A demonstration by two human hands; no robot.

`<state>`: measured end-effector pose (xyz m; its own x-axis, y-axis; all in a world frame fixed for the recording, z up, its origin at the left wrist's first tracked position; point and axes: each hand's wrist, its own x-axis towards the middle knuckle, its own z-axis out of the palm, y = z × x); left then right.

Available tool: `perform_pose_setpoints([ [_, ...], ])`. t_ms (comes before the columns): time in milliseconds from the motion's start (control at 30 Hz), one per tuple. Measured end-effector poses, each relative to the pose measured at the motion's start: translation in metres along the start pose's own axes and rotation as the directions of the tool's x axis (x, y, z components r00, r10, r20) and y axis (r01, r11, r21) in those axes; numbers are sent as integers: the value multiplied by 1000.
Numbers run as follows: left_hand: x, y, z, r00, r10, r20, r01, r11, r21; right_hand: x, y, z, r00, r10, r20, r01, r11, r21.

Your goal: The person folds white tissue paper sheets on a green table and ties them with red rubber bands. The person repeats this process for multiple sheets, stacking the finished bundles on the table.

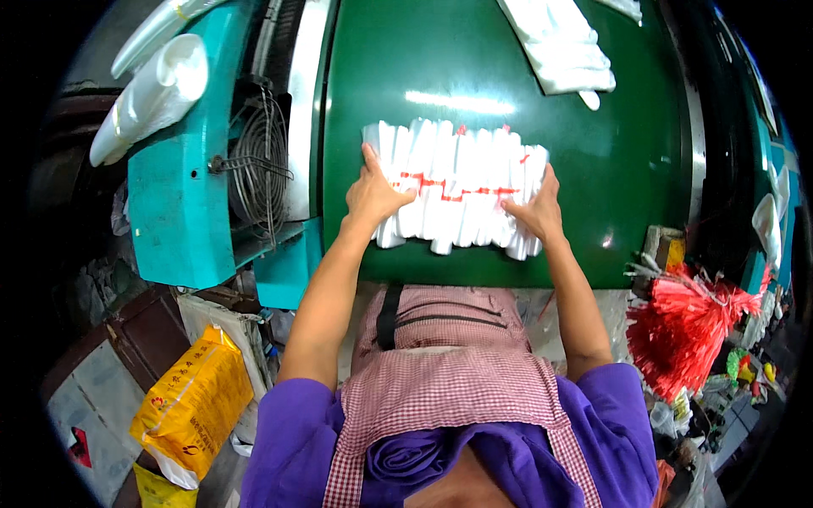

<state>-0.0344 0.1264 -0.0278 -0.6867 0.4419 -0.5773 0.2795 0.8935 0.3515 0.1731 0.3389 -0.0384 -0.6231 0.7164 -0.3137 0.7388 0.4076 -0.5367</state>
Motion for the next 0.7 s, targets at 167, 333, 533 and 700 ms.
perform_pose_setpoints([
  [167, -17, -7, 33, 995, 69, -71, -75, 993, -90, -13, -18, 12, 997, -69, 39, 68, 997, 44],
  [333, -44, -12, 59, 992, 27, -122, -52, 977, -207, -35, -21, 46, 992, -118, 40, 118, 993, 2],
  [533, -40, -2, 67, 984, -89, -155, 41, 957, -288, -18, -19, 48, 991, -135, 6, 134, 988, 79],
  [700, -77, 8, 58, 942, -151, -299, 3, 896, -444, -15, -37, 12, 962, -270, 42, 259, 950, 171],
])
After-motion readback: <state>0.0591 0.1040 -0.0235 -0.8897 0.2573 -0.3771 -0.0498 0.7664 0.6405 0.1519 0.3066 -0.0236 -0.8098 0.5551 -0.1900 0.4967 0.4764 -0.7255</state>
